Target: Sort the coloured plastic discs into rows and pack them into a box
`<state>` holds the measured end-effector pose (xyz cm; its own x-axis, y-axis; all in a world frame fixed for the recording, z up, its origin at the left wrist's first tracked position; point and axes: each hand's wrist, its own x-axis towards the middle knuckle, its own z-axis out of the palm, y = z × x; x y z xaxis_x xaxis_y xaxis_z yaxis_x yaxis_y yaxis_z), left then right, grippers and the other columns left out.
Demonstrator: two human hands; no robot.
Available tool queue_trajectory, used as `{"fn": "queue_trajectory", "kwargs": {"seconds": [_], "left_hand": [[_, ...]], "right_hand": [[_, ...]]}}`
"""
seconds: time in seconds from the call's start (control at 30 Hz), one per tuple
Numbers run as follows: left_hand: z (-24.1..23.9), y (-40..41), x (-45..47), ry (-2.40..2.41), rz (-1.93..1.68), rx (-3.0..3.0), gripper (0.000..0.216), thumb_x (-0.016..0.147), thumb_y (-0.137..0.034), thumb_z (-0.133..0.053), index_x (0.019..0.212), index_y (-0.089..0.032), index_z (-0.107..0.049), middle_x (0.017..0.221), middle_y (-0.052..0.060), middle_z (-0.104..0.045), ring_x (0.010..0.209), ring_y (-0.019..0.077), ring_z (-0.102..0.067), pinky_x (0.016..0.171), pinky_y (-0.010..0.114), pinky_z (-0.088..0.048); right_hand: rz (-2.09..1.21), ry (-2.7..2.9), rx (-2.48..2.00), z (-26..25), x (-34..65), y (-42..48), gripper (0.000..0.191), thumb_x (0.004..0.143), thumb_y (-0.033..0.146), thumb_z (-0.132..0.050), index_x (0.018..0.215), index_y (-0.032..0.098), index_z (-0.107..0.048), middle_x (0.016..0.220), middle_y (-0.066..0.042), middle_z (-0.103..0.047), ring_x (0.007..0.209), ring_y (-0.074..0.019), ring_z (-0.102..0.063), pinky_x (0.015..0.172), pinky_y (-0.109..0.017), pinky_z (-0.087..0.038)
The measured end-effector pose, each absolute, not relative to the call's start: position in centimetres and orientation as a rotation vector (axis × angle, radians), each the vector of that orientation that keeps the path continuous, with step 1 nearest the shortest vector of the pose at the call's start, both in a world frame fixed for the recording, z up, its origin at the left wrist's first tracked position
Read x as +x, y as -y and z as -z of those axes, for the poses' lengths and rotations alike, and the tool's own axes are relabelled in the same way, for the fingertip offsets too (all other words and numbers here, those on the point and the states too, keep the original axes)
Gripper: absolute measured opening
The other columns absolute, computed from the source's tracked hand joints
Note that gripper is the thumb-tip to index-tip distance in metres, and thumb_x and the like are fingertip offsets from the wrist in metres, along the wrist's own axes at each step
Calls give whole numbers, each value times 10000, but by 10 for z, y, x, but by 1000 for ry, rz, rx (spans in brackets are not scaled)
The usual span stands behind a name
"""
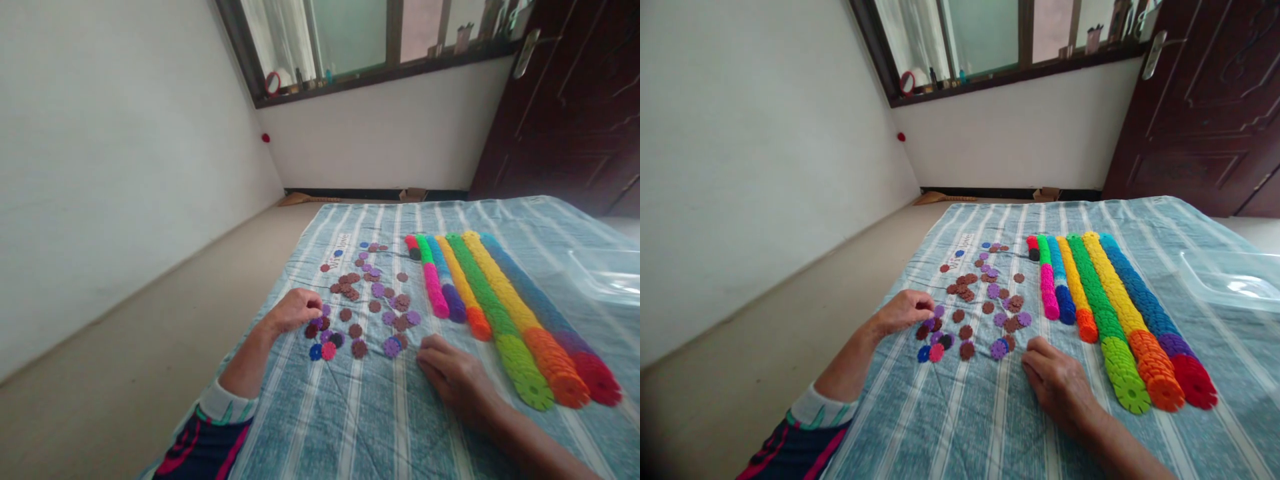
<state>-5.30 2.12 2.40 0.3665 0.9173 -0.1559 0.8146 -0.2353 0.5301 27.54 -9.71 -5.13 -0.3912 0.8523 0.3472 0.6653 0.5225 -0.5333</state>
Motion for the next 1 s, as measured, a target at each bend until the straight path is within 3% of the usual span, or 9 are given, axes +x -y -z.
{"fn": "queue_trajectory", "kwargs": {"seconds": [0.13,0.27,0.6,1.0], "left_hand": [[-26,-10,-45,-1366,-129,2030,135,645,-186,-557,708,-156,-672,701,-5,-618,595,113,-555,568,205,-405],[-25,-8,-39,-1280,-76,2222,104,598,-129,-598,654,-179,-670,706,-10,-600,703,128,-548,643,197,-406],[-12,-16,-56,-1486,-196,2103,141,636,-167,-597,755,-159,-672,608,-31,-574,555,103,-523,546,200,-378],[-16,-9,-46,-1442,-98,2363,82,648,-177,-632,688,-197,-701,718,-5,-560,636,108,-502,595,207,-365]], "right_hand": [[-406,2178,-1214,50,276,97,276,951,190,-394,774,196,-606,854,-59,-610,691,-142,-600,650,-262,-483],[-404,2173,-1207,50,277,98,269,951,203,-399,787,201,-612,857,-57,-617,693,-142,-606,648,-261,-490],[-412,2186,-1246,53,279,98,289,967,247,-395,789,205,-619,874,-52,-613,695,-135,-608,648,-261,-484],[-401,2197,-1241,54,281,99,283,971,253,-389,819,208,-623,899,-65,-619,713,-146,-615,659,-271,-498]]}}
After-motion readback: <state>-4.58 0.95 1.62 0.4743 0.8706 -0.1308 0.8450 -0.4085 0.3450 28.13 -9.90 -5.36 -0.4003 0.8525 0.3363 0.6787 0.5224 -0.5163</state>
